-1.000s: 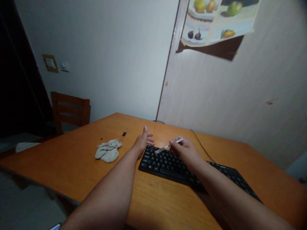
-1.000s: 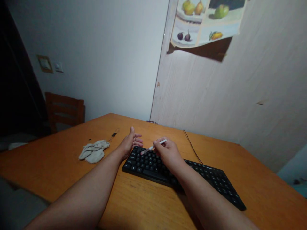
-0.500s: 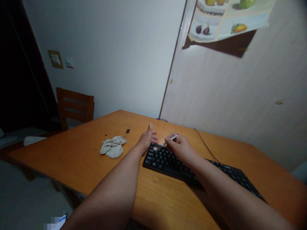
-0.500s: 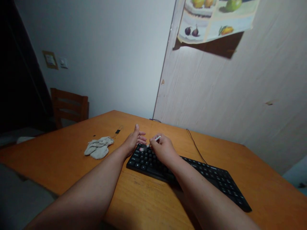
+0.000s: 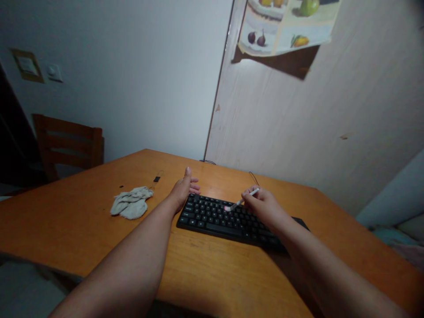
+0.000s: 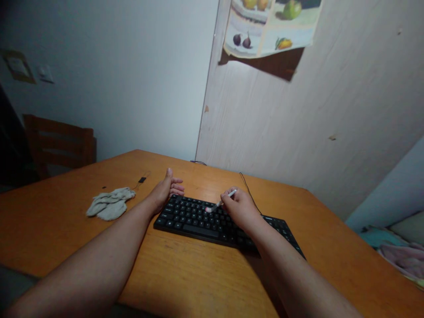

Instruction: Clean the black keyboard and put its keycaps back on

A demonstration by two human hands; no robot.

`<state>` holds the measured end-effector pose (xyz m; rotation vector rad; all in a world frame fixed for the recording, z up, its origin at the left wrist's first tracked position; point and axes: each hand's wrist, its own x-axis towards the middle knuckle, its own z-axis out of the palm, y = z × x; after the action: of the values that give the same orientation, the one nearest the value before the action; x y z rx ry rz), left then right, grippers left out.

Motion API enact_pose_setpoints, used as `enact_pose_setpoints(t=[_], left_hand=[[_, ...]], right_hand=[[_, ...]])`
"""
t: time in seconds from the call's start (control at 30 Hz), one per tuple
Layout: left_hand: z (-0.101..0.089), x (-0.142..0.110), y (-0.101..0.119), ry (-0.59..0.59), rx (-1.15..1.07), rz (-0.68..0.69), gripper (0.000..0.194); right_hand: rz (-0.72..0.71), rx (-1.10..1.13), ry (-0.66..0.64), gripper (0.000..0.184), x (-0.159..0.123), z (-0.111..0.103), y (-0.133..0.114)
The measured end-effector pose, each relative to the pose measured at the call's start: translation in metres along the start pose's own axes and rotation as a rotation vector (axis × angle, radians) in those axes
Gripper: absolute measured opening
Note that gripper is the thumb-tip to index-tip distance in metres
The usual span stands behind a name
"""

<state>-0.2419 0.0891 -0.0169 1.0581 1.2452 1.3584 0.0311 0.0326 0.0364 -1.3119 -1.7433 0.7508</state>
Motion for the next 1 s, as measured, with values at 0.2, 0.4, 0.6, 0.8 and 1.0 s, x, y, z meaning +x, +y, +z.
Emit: enact_pose_setpoints(t=[0.2, 0.4, 0.6, 0.8, 1.0], left_hand=[[-0.001, -0.001, 0.002, -0.002, 0.008, 0.001, 0.085], [-0.003, 0.003, -0.001, -0.007, 0.011, 0.014, 0.084], [-0.005, 0.006, -0.002, -0.009, 0.009, -0.002, 0.083], [-0.007, 0.005, -0.002, -0.001, -0.008, 0.004, 0.084], [-0.007, 0.002, 0.003, 0.042, -0.034, 0.000, 0.079]], right_hand=[[0.080, -0.019, 0.076, 0.025, -0.013, -0.031, 0.004], [0.053, -0.136, 0.142, 0.025, -0.018, -0.061, 0.020], [0.012, -0.233, 0.208, 0.025, -0.023, -0.084, 0.045], [-0.027, -0.463, 0.254, 0.020, -0.029, -0.110, 0.050], [0.032, -0.344, 0.384, 0.020, -0.029, -0.119, 0.043]])
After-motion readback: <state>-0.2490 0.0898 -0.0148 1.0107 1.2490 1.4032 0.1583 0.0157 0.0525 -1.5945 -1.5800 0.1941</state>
